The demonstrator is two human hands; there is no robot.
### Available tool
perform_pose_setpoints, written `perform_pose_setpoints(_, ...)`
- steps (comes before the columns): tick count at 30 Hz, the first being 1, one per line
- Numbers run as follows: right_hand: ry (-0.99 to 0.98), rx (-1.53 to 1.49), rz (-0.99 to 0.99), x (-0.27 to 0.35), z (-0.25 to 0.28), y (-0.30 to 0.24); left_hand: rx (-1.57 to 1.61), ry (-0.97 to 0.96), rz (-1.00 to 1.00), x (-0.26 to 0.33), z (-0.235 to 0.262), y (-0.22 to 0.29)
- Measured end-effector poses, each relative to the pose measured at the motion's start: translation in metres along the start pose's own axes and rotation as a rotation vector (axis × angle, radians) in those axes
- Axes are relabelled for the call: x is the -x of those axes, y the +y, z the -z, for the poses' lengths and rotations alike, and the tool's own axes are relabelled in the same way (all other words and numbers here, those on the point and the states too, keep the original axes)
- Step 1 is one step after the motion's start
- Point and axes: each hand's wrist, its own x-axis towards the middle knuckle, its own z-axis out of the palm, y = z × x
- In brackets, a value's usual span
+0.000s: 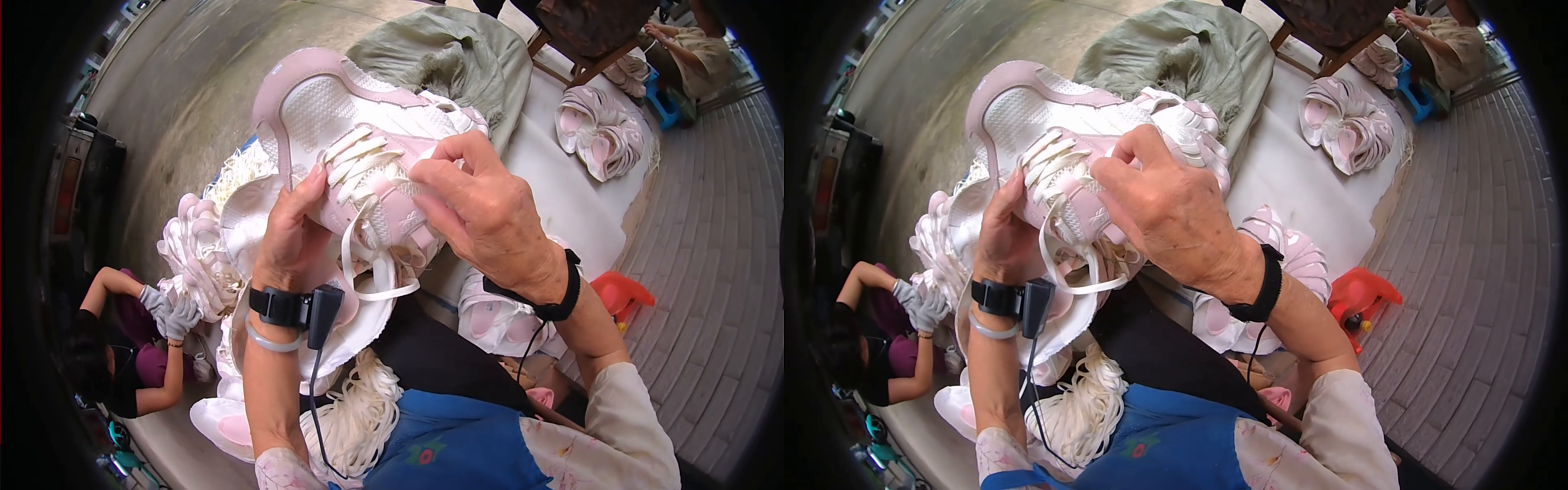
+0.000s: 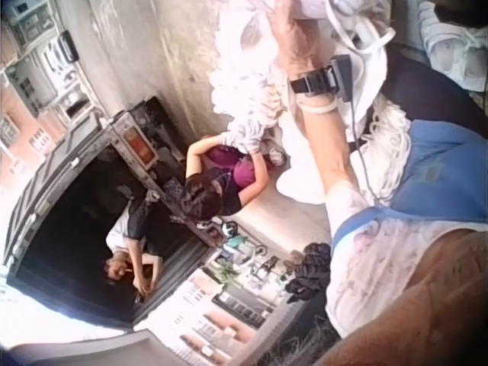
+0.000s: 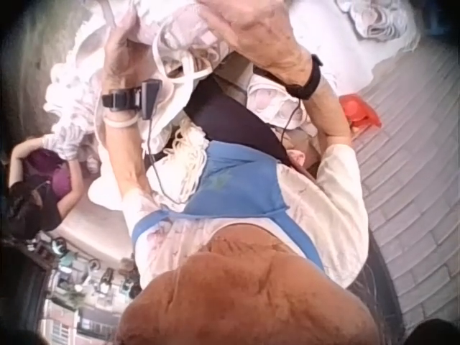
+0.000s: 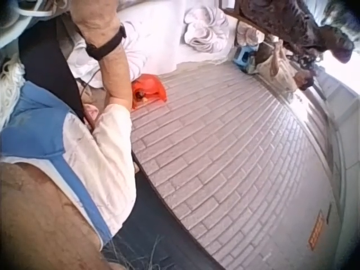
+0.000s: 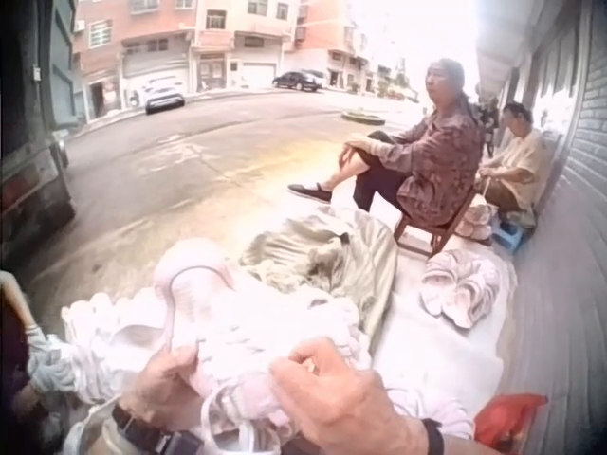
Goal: The person is lacing a pink and white sneaker by threading the laces through the eyelets and pulling them tight.
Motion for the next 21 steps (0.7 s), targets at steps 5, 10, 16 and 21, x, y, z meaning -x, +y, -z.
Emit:
perform_pose_setpoints(5, -0.038, -0.105, -0.042, -0.003, 0.008, 0.011, -0.064, 0.032, 0.005, 0.001, -0.002, 0.001)
perform_pose_setpoints(10, -0.256, -0.313, -0.305, -0.009, 0.03, 0.009, -0.092, 0.035, -0.01, 0.0, 0.007, -0.001)
perform_pose_setpoints(16, -0.259, -0.153, -0.2, -0.008, 0.04, 0.02, 0.007, 0.104, 0.005, -0.005, 0.002, 0.002)
perform_pose_setpoints(21, -0.312, -0.378, -0.346, -0.008, 0.048, 0.017, -0.144, 0.039, 0.032, -0.004, -0.006, 0.006)
